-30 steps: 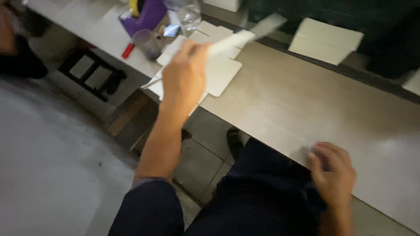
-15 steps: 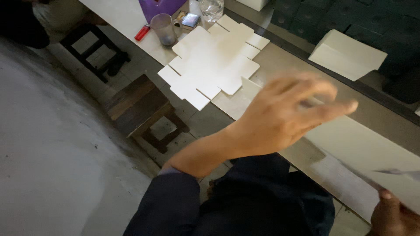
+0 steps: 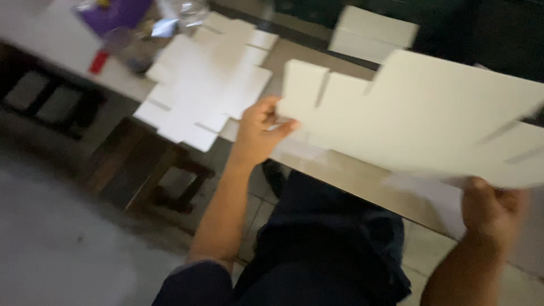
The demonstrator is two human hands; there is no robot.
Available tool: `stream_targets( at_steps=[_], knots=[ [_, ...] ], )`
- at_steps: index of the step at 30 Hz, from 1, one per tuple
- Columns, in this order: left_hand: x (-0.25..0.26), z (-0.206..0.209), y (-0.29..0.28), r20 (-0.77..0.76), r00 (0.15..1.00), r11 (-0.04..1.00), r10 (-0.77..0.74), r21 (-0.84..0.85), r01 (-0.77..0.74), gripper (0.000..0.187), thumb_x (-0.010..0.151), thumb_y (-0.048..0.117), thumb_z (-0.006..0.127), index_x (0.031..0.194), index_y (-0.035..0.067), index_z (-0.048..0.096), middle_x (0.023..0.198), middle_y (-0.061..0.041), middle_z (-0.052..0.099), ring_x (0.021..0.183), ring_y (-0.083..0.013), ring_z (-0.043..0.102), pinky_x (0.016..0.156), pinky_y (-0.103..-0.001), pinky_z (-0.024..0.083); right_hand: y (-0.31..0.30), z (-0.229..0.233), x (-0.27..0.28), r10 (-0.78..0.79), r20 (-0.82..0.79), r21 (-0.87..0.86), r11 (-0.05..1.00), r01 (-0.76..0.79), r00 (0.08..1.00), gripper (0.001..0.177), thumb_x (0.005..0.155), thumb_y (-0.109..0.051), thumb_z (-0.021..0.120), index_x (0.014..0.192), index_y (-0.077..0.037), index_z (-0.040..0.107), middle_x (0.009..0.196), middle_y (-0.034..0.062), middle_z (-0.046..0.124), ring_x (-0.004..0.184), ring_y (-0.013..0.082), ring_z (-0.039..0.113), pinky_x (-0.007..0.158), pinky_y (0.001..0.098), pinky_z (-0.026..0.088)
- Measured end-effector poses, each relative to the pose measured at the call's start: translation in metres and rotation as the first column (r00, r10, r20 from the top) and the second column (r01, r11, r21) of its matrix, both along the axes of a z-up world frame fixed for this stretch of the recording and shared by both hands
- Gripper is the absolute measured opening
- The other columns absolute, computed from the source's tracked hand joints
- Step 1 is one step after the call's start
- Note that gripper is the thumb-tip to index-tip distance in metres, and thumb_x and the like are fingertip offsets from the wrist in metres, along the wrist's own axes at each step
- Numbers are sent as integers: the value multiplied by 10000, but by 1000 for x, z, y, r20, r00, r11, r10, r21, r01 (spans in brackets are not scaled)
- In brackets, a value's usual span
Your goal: The person folds flat white cardboard pieces into small rectangular boxes by hand. They fold the side flaps, tuck the tabs into slots to secure the shape, and then place the finished boxes into a stack on the right side of the table.
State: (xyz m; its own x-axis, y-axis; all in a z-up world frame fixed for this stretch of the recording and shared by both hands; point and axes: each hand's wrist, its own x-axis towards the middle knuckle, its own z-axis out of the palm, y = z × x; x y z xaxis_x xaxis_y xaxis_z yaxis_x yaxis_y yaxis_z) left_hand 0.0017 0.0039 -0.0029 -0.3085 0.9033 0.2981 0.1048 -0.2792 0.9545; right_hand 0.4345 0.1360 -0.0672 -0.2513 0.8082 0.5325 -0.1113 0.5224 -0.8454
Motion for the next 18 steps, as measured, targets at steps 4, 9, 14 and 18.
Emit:
stream_targets(
  at_steps=[4, 9, 14, 18],
  knots=[
    [-2, -1, 2, 69, 997, 999, -36, -31, 38, 279, 870, 45, 793, 1119, 43, 667, 1112, -87, 742, 1004, -157, 724, 919, -279, 623, 2, 13, -3, 85, -67, -120, 988, -92, 994, 580, 980, -100, 582, 1540, -59, 438, 1562, 93, 510, 1479, 247, 507, 1361, 449, 409],
    [5, 10, 5, -49, 975, 961, -216, -184, 204, 308, 880, 173, 779, 1157, 63, 698, 1170, -100, 766, 1105, -232, 756, 990, -388, 643, 15, -10, 9, 3, -11, -85, 996, -4, 1000, 465, 994, -179, 665, 1421, -68, 519, 1444, 67, 576, 1400, 220, 551, 1292, 460, 445],
    [5, 4, 14, -191, 975, 981, -111, -179, 76, 240, 870, 218, 799, 1038, 50, 761, 1056, -64, 787, 1001, -160, 739, 898, -333, 612, 11, 2, 5, 183, -73, -83, 978, -189, 980, 422, 1010, -85, 646, 1418, -118, 542, 1412, 38, 614, 1305, 188, 605, 1196, 378, 503],
    [4, 12, 7, -261, 965, 869, -35, -484, -100, 467, 765, 390, 837, 1084, 64, 740, 1123, -62, 768, 1069, -201, 739, 957, -365, 589, 1, -4, 11, -14, -14, -100, 995, 12, 1000, 257, 1005, -204, 683, 1224, -74, 648, 1337, 62, 647, 1279, 212, 612, 1162, 443, 514]
  ],
)
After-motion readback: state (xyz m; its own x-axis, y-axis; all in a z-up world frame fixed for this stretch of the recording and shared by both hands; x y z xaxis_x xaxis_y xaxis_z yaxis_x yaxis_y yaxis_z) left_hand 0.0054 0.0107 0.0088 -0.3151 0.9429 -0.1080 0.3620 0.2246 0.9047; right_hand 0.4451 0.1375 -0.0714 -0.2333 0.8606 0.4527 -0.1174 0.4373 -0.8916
